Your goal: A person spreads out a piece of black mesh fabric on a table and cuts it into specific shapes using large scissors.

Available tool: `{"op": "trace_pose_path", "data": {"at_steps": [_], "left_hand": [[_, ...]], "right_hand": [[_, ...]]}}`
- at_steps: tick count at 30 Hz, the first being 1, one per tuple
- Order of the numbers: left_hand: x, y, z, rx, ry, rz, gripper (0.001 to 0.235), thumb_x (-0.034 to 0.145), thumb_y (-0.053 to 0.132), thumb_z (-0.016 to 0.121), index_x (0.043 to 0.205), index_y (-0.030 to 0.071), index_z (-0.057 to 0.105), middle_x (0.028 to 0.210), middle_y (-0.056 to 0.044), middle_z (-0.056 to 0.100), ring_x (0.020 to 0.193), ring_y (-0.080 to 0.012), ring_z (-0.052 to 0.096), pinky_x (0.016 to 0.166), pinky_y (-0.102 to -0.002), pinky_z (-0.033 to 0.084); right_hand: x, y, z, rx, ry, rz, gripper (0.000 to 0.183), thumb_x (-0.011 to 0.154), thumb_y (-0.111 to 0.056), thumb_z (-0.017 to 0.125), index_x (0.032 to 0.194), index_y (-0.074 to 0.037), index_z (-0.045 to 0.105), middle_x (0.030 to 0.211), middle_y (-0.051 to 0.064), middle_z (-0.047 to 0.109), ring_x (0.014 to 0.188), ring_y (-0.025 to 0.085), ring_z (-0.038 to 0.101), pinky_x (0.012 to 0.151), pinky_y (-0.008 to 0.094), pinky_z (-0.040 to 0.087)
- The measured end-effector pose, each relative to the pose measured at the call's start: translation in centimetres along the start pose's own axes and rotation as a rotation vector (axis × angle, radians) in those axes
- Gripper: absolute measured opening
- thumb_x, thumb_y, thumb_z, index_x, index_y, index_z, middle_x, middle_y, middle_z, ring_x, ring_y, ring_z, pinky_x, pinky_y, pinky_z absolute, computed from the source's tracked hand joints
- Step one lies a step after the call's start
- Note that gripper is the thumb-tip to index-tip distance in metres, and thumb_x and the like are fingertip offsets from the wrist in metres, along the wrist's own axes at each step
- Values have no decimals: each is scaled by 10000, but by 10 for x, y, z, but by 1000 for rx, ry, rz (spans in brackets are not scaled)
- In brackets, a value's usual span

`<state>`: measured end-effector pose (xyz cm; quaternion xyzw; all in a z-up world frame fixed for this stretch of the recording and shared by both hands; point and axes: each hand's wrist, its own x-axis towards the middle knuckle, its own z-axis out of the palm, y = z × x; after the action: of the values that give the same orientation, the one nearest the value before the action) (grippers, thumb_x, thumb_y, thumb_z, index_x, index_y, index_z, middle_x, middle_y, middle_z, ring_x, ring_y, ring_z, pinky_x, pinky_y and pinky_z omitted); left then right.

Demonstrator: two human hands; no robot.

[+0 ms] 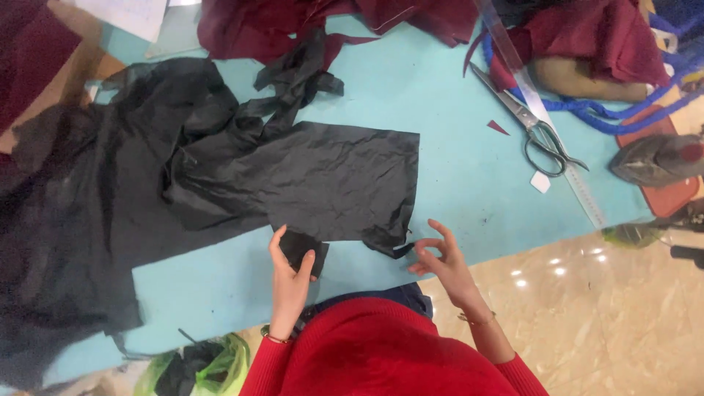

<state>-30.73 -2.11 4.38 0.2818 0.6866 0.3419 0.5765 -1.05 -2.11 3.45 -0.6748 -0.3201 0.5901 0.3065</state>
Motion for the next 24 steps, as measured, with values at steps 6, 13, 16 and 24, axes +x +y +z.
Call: {"op": "trace_pose_path", "data": {"at_steps": [6,13,16,24], "left_hand": [[-18,-38,12,34,270,86,719,940,191,658,1541,157,266,1201,-60,501,686,-145,506,680,-331,490],[-34,-72,67,361,510,430,280,1000,230,622,1241,89,606,1189,-109,562,1150,-280,497,977,-397,431],[-25,-77,114,374,337,422,355,1018,331,585,1285,98,620,1239,-115,516,1223,-298,530,1027,-416,427],[11,-94,182,563,580,289,499,973,542,593,1176,96,680,1191,-62,531,1119,-320,519,917,-486,386]], "right_hand": [[79,40,-158,-548,352,-419,650,919,-98,746,1509,-119,473,1206,123,503,1045,230,612,803,356,573],[165,29,-337,-1150,538,-919,600,954,-59,742,1465,143,503,1246,374,562,1158,552,497,1034,582,395],[200,43,-376,-1236,466,-939,631,948,-56,680,1503,180,495,1319,381,608,1144,553,526,1008,576,422],[200,-2,-365,-910,271,-472,678,854,-116,630,1515,-4,534,1294,246,582,1144,347,547,1002,449,407]]}}
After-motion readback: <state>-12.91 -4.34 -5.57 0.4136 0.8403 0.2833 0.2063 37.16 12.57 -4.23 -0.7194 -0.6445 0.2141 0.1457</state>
